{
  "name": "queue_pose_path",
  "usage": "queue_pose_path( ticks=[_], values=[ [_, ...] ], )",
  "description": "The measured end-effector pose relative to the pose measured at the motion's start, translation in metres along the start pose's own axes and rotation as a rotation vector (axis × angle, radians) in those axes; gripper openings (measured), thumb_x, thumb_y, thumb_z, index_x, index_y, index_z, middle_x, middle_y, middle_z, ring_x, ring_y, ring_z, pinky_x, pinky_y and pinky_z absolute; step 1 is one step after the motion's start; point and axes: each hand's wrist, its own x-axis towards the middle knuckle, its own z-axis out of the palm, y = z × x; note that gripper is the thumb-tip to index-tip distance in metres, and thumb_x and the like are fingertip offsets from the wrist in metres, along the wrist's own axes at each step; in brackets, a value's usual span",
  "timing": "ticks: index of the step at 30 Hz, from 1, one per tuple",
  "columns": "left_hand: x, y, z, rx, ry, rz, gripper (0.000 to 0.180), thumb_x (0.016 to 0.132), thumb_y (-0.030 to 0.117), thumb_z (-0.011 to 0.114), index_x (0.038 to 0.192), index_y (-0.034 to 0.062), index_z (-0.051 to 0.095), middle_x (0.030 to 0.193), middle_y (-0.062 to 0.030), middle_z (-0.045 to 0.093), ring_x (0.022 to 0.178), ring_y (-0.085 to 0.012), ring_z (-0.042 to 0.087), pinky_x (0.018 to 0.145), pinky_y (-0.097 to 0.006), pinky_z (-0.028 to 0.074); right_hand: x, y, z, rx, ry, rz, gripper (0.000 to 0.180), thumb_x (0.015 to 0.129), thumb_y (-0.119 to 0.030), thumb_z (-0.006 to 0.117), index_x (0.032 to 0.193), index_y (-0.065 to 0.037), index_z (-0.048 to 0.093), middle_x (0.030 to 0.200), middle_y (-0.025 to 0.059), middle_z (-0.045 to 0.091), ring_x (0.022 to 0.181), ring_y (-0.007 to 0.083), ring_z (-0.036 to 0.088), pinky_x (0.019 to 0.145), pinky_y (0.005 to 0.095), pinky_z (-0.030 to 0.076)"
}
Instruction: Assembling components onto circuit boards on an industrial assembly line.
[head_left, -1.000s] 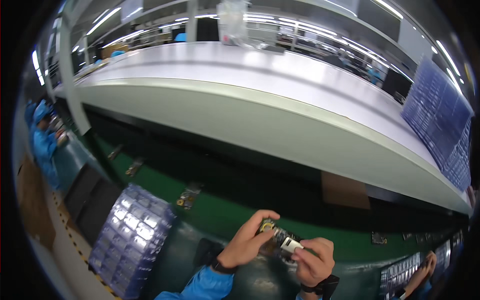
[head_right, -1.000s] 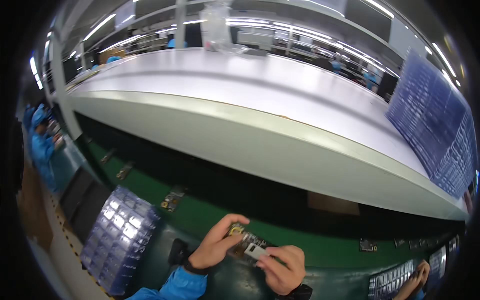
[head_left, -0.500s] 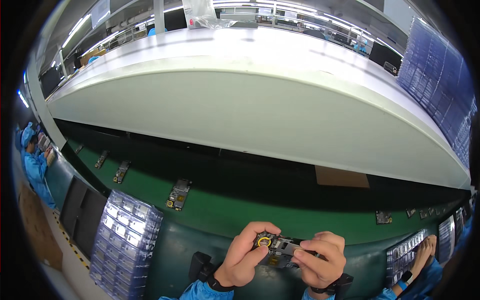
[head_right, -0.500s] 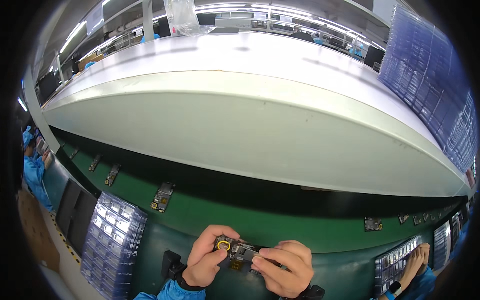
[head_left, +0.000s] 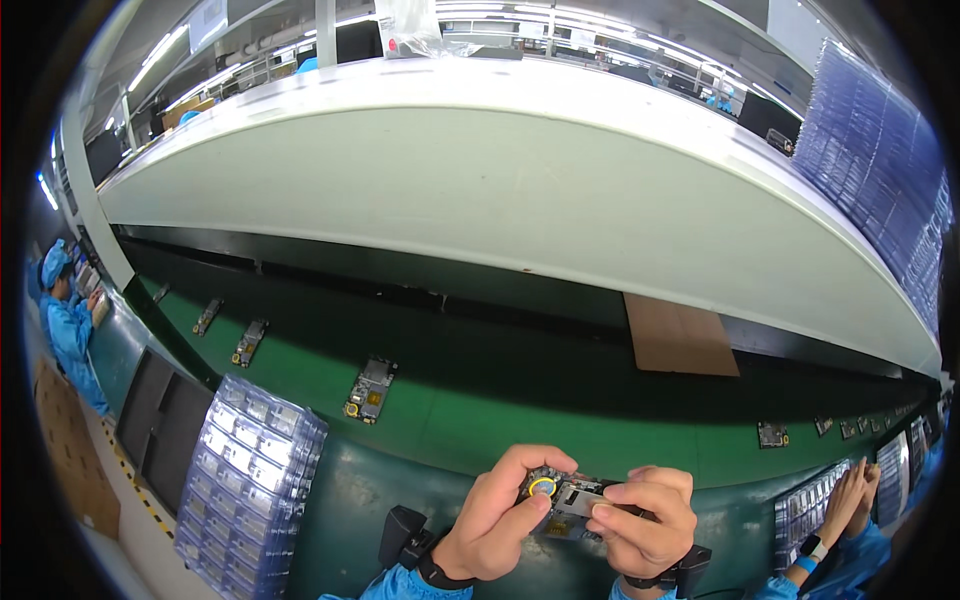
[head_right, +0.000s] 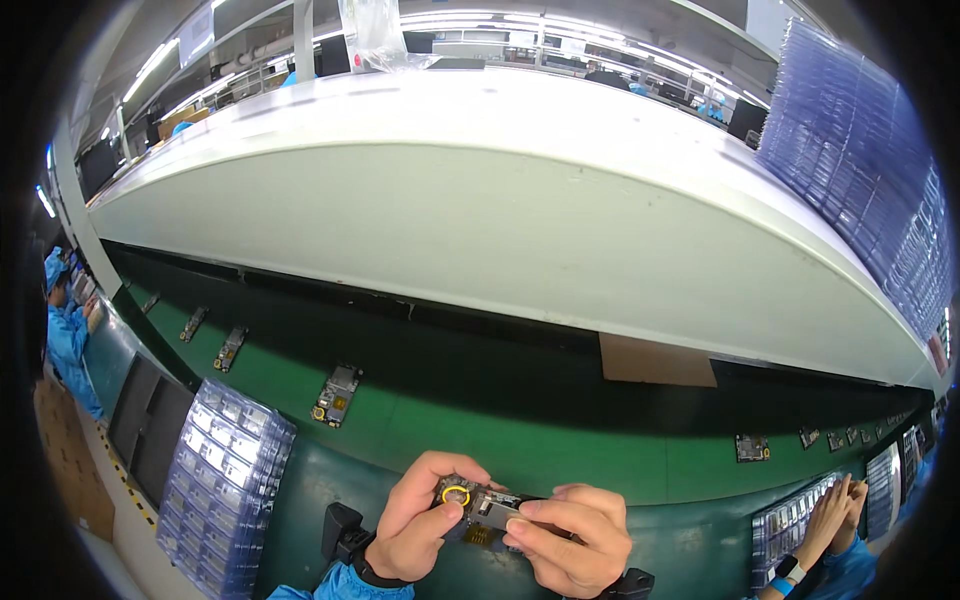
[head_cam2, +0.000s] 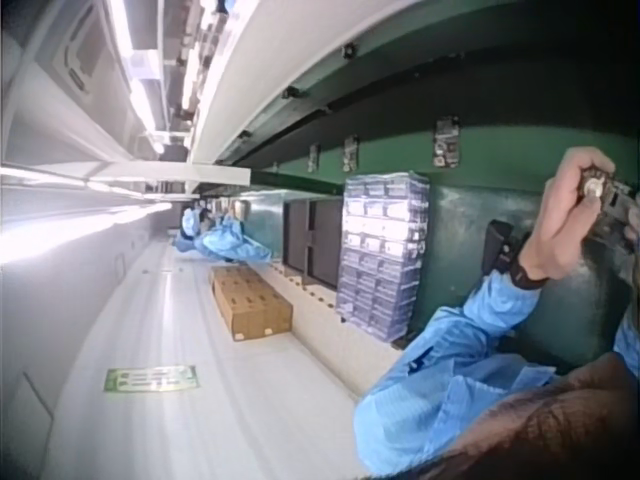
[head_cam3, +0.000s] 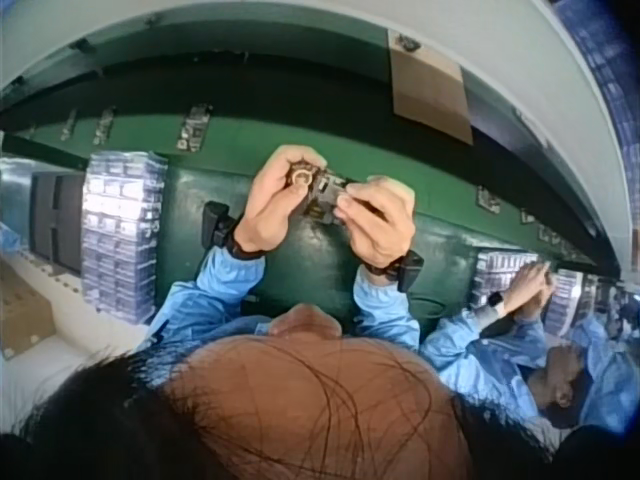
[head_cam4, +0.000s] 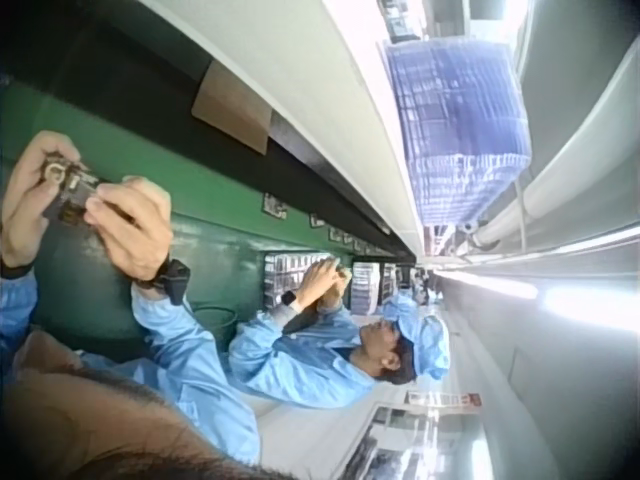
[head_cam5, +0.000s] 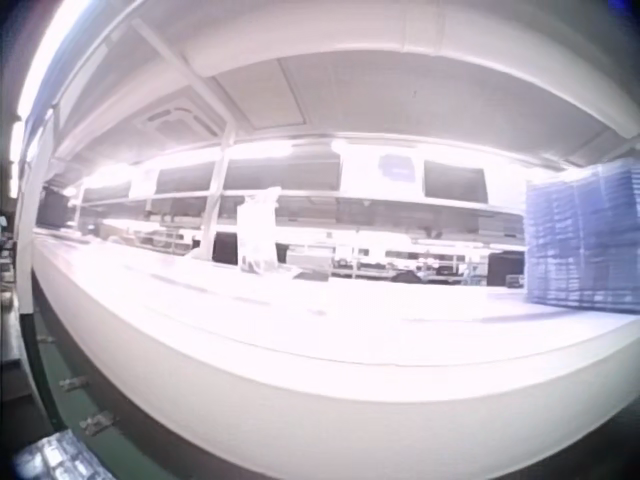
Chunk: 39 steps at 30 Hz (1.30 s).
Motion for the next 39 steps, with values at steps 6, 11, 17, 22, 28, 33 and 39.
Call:
queue_pose_path(
  ticks=[6, 11, 17, 22, 28, 33, 39],
  values=[
    [-0.0029, 0.0022, 0.0032, 0.023, -0.014, 0.017, 0.034, 0.096, 0.005, 0.047, 0.129, -0.0035, 0.050, 0.114, -0.0123, 0.064, 0.100, -0.0149, 0.060, 0.091, -0.030, 0.047, -0.0019, 0.0013, -0.0004, -0.001, 0.003, -0.021, 0.026, 0.068, -0.019, 0.088, 0.091, -0.016, 0.079, 0.096, 0.0046, 0.071, 0.089, 0.0245, 0.058, 0.074, 0.0367, 0.054],
    [-0.0017, 0.0009, 0.0008, 0.018, -0.015, 0.046, 0.034, 0.096, 0.004, 0.048, 0.129, -0.0028, 0.050, 0.111, -0.0108, 0.065, 0.096, -0.0122, 0.060, 0.085, -0.028, 0.048, -0.0019, 0.0000, 0.0002, -0.022, -0.007, -0.016, 0.026, 0.068, -0.018, 0.088, 0.092, -0.016, 0.079, 0.096, 0.0043, 0.071, 0.088, 0.0243, 0.058, 0.073, 0.0362, 0.054],
    [-0.0001, 0.0054, 0.0051, 0.206, 0.014, 0.051, 0.027, 0.097, 0.002, 0.056, 0.124, -0.0015, 0.052, 0.100, -0.0066, 0.067, 0.079, -0.0055, 0.059, 0.069, -0.024, 0.048, -0.0014, 0.0021, 0.0007, -0.052, -0.030, -0.063, 0.028, 0.066, -0.018, 0.089, 0.093, -0.017, 0.079, 0.098, 0.0018, 0.071, 0.088, 0.0227, 0.058, 0.072, 0.0357, 0.055],
    [0.0020, 0.0045, 0.0055, 0.227, 0.030, 0.139, 0.022, 0.099, 0.004, 0.057, 0.121, -0.0009, 0.054, 0.091, -0.0048, 0.067, 0.071, -0.0035, 0.057, 0.063, -0.022, 0.047, 0.0007, 0.0036, -0.0003, -0.054, -0.028, -0.116, 0.030, 0.064, -0.017, 0.089, 0.092, -0.017, 0.080, 0.099, 0.0000, 0.071, 0.089, 0.0211, 0.058, 0.072, 0.0351, 0.055],
    [-0.0011, 0.0041, 0.0069, 0.243, 0.003, 0.117, 0.021, 0.099, 0.003, 0.058, 0.120, -0.0008, 0.054, 0.095, -0.0059, 0.068, 0.073, -0.0049, 0.058, 0.063, -0.023, 0.048, 0.0007, 0.0006, -0.0043, -0.073, -0.018, -0.130, 0.030, 0.063, -0.016, 0.089, 0.092, -0.017, 0.080, 0.098, -0.0002, 0.072, 0.089, 0.0206, 0.058, 0.073, 0.0346, 0.056],
    [-0.0016, 0.0081, 0.0069, 0.315, 0.039, 0.133, 0.018, 0.098, 0.000, 0.059, 0.115, -0.0017, 0.054, 0.097, -0.0112, 0.071, 0.081, -0.0103, 0.065, 0.072, -0.026, 0.053, 0.0009, -0.0017, -0.0020, -0.072, -0.026, -0.096, 0.030, 0.063, -0.017, 0.090, 0.091, -0.018, 0.080, 0.098, 0.0001, 0.072, 0.089, 0.0208, 0.058, 0.074, 0.0348, 0.056],
    [-0.0033, 0.0079, 0.0073, 0.358, 0.066, 0.148, 0.015, 0.097, -0.001, 0.059, 0.110, -0.0026, 0.054, 0.100, -0.0171, 0.074, 0.088, -0.0141, 0.070, 0.079, -0.029, 0.057, -0.0009, -0.0024, 0.0011, -0.064, 0.002, -0.064, 0.027, 0.062, -0.017, 0.090, 0.088, -0.018, 0.081, 0.094, -0.0010, 0.070, 0.089, 0.0206, 0.058, 0.075, 0.0349, 0.056]
  ],
)
